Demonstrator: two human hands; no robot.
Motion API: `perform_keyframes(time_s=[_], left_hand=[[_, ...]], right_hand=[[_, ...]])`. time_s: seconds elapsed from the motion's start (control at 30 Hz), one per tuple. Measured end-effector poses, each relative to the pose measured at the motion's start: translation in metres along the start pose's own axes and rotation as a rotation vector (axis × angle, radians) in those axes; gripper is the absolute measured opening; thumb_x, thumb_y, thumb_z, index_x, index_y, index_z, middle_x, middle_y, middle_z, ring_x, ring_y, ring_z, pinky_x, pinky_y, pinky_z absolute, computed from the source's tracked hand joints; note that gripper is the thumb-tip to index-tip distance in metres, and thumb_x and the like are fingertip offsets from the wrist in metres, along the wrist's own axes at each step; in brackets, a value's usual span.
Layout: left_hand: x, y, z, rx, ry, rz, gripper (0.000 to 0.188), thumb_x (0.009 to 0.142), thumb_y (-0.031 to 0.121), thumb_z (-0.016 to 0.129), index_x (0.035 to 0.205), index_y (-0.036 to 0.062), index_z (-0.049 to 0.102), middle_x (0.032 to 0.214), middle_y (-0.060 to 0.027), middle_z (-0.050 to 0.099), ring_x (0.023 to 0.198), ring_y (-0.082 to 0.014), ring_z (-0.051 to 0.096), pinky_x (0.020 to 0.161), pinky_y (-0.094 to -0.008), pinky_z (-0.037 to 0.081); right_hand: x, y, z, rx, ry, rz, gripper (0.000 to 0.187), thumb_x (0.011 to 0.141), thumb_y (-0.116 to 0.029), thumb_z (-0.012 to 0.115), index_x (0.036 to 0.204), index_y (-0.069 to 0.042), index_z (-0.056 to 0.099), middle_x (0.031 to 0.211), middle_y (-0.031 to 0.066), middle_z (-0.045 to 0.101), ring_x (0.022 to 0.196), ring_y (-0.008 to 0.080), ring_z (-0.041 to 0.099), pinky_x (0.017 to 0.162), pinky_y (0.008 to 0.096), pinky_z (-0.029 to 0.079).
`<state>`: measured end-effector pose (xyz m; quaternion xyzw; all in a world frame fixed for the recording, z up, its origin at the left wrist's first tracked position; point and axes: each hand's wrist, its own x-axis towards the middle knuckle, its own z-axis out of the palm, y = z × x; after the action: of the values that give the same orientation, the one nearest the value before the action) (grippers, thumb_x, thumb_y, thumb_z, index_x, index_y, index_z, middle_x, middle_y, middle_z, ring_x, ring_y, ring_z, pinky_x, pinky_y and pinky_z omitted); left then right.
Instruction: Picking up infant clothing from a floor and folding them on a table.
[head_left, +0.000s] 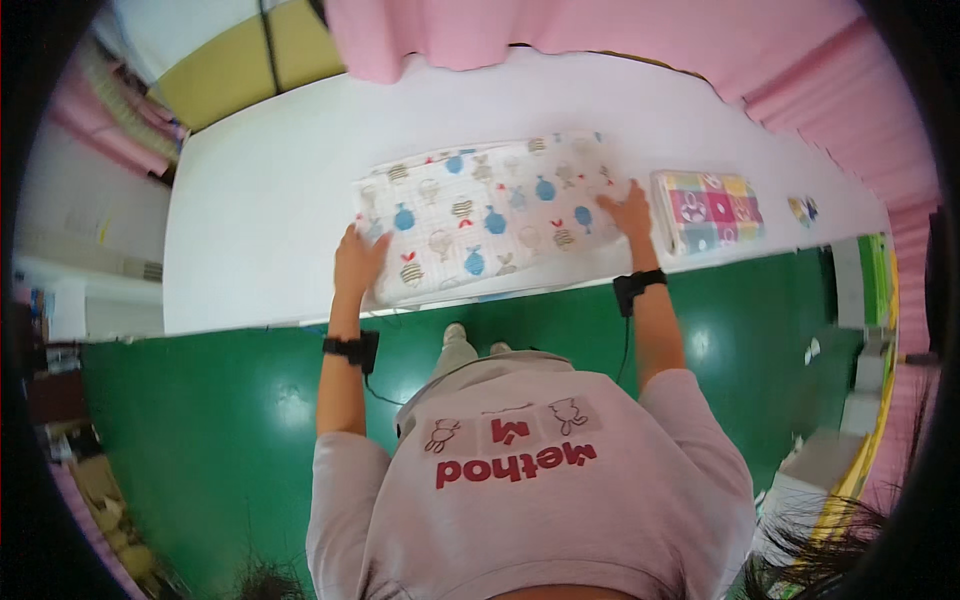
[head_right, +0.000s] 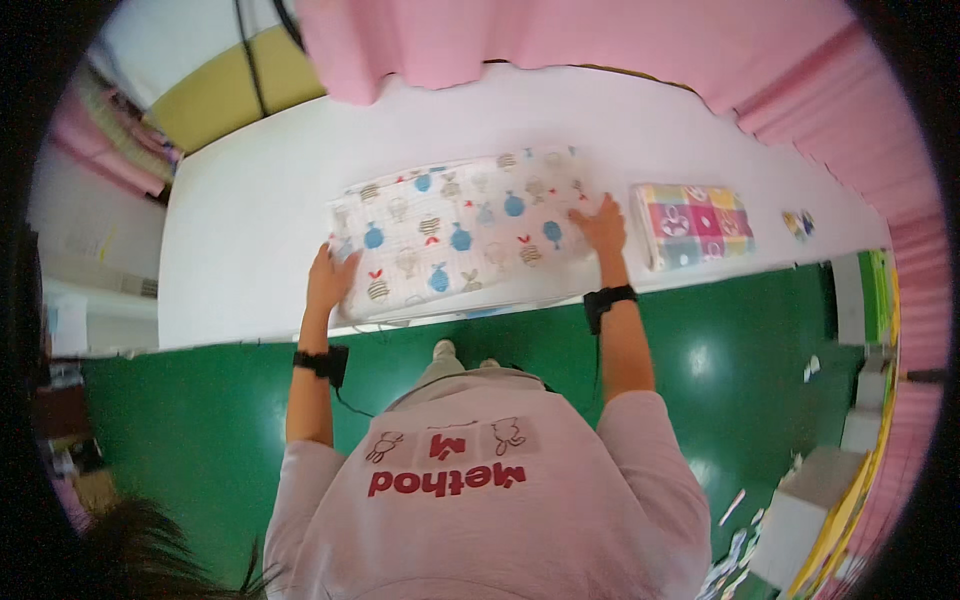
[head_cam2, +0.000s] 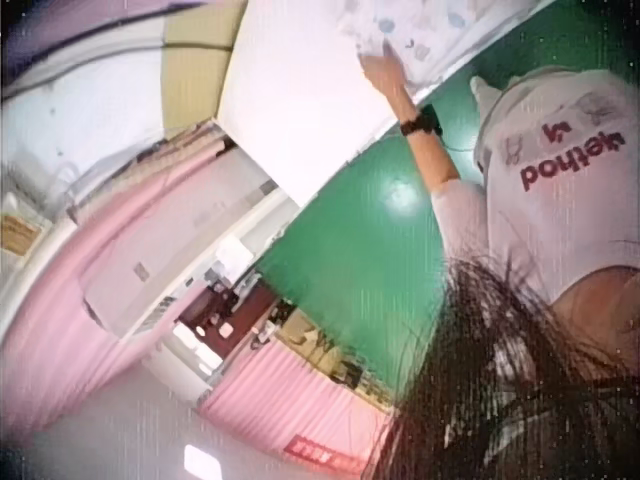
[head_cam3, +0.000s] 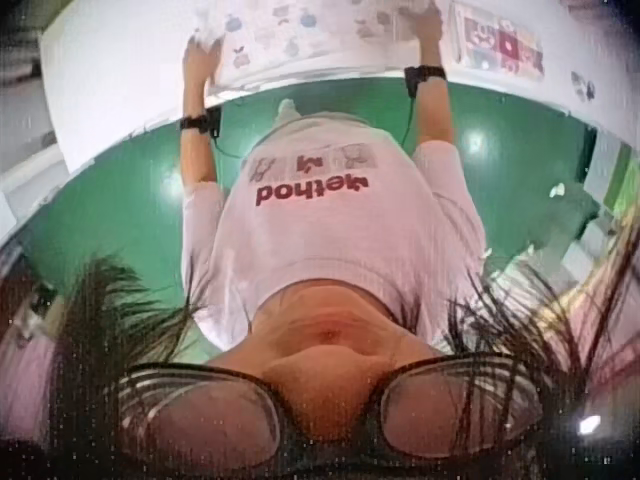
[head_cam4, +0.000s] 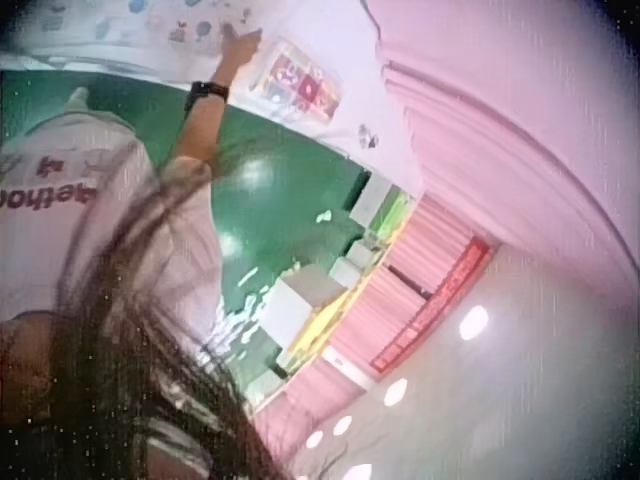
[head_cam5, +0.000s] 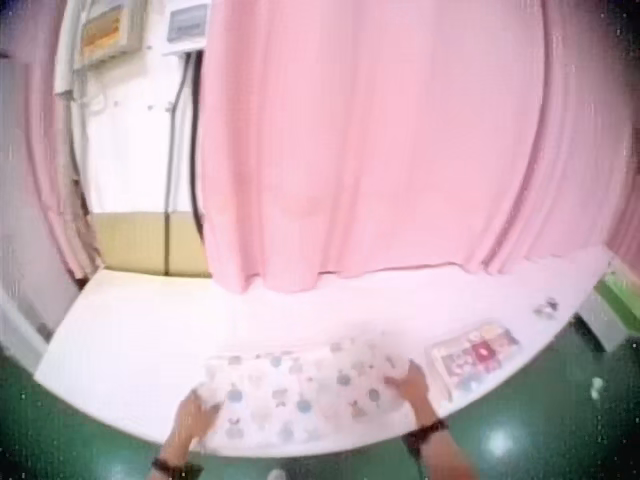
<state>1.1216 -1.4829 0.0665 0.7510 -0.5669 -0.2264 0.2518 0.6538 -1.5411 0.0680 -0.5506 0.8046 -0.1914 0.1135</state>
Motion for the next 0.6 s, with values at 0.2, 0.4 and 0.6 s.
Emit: perform_keyframes(time_s=[0.2,0.4,0.6], left_hand=[[-0.009,0.001,0.006,-0.164,-0.021,0.073,0.054,0.068,0.028,0.066,0.105,-0.0067,0.047,0.095,-0.0240,0.056,0.090,-0.0363,0.054,0.078,-0.0368,0.042],[0.014,-0.008,0.004,-0.631,-0.313,-0.059,0.044,0.075,0.016,0.059,0.110,-0.0067,0.044,0.101,-0.0155,0.057,0.088,-0.0237,0.055,0.077,-0.0315,0.043],[0.003,-0.014,0.000,-0.712,-0.271,-0.081,0.037,0.077,0.011,0.054,0.109,-0.0043,0.047,0.102,-0.0142,0.056,0.090,-0.0203,0.054,0.077,-0.0306,0.042]], right_hand=[[-0.023,0.001,-0.011,0.044,-0.156,0.181,0.082,0.056,-0.054,0.066,0.113,0.001,0.046,0.105,0.0190,0.054,0.098,0.0310,0.052,0.083,0.0362,0.041],[-0.015,0.025,-0.022,0.505,-0.471,0.226,0.072,0.059,-0.036,0.071,0.114,0.003,0.046,0.104,0.0160,0.054,0.096,0.0241,0.051,0.082,0.0305,0.039],[-0.030,0.029,-0.023,0.571,-0.299,0.045,0.058,0.064,-0.026,0.067,0.113,0.001,0.047,0.099,0.0139,0.056,0.092,0.0222,0.053,0.078,0.0299,0.040]])
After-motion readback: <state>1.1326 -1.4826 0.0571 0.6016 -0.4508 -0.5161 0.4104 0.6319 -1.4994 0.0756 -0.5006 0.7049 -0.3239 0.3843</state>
